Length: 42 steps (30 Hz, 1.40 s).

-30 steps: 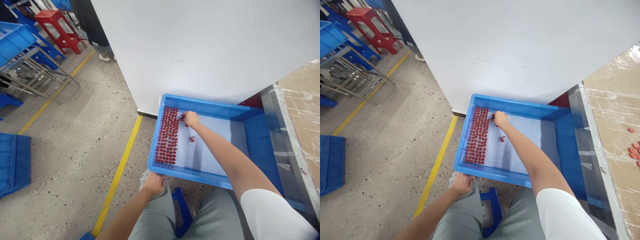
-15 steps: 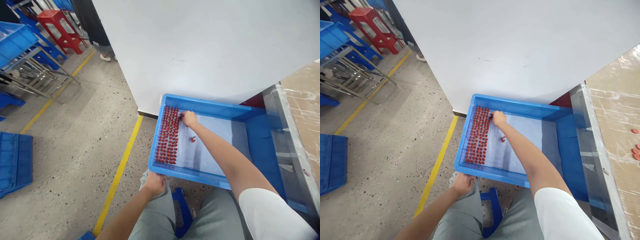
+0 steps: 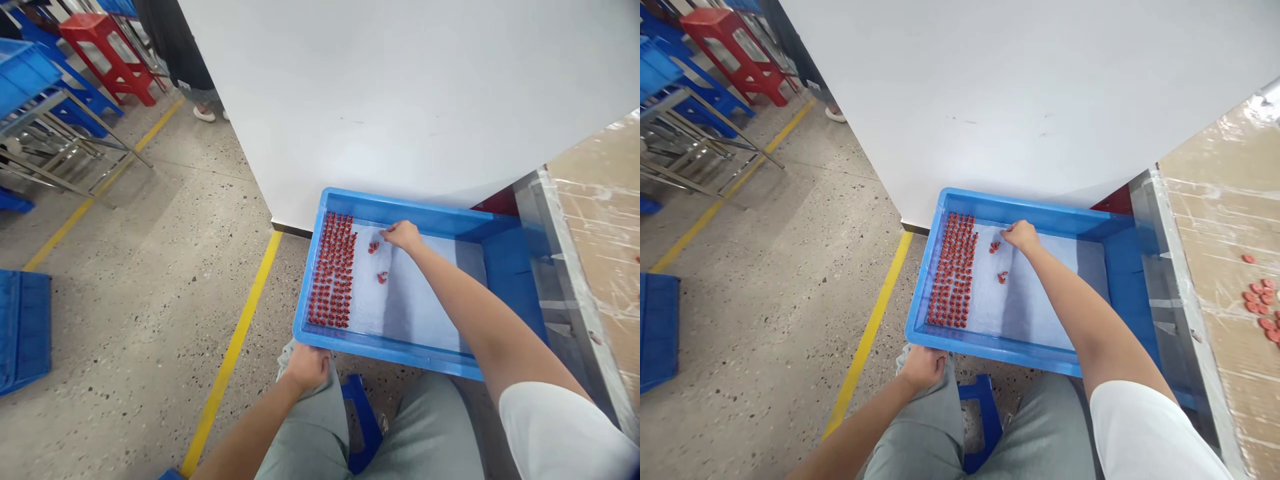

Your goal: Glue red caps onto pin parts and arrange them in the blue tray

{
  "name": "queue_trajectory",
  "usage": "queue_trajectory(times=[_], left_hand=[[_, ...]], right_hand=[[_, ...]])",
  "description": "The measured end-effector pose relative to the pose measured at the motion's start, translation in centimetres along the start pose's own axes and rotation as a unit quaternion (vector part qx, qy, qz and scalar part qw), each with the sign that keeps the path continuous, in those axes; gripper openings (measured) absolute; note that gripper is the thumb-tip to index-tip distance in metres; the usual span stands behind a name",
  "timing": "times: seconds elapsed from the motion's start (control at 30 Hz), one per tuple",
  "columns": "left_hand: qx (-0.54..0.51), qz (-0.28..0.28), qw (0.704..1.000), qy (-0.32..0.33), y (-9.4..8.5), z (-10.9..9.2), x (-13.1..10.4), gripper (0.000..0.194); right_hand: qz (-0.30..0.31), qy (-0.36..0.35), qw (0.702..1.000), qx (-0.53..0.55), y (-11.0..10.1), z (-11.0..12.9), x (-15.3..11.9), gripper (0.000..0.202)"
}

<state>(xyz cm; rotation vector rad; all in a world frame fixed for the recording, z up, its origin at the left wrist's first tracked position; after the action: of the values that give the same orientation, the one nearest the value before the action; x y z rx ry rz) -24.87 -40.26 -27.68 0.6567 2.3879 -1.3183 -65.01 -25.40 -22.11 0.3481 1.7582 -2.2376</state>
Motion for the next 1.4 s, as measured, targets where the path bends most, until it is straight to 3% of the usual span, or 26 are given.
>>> queue_trajectory(times=[0.13,0.37,0.53,0.77,1.0,1.4], left_hand=[[0.002,0.004,1.0,-0.007,-0.1,-0.1,0.0,0.027],[0.007,0.006,1.0,-0.015,0.0,-0.1,0.0,0.027],[0.004,0.004,1.0,-0.014,0.0,0.0,0.0,0.027],[-0.001,-0.003,1.0,0.001,0.2,0.1,0.1,0.026],[-0.002,-0.006,1.0,0.005,0.5,0.2,0.1,0.025],[0.004,-0.009,1.0,0.012,0.4,0.2,0.2,0.025]], right_hand=[[0.06,0.017,0.998,0.005,1.7,0.1,-0.1,0.037],[0.055,0.027,0.997,0.037,2.8,0.9,0.0,0.024],[0.021,-0.007,0.996,0.091,3.0,1.4,0.4,0.033],[0.013,-0.107,0.981,0.16,3.8,2.5,0.8,0.04],[0.006,-0.166,0.976,0.138,3.4,3.0,0.0,0.037],[-0.032,-0.137,0.988,0.068,3.2,3.3,0.0,0.037]])
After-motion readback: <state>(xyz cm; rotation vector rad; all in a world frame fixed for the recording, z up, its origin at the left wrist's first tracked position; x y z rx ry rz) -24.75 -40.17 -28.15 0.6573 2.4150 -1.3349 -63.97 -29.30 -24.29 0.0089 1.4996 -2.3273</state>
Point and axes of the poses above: each hand's wrist, its own x-axis towards the middle knuckle, its own y-axis out of the palm, z = x × y, the point moved 7 cm from there along x, towards the middle knuckle, and after that the axes turned 3 degrees about y, right-handed, at the moved point
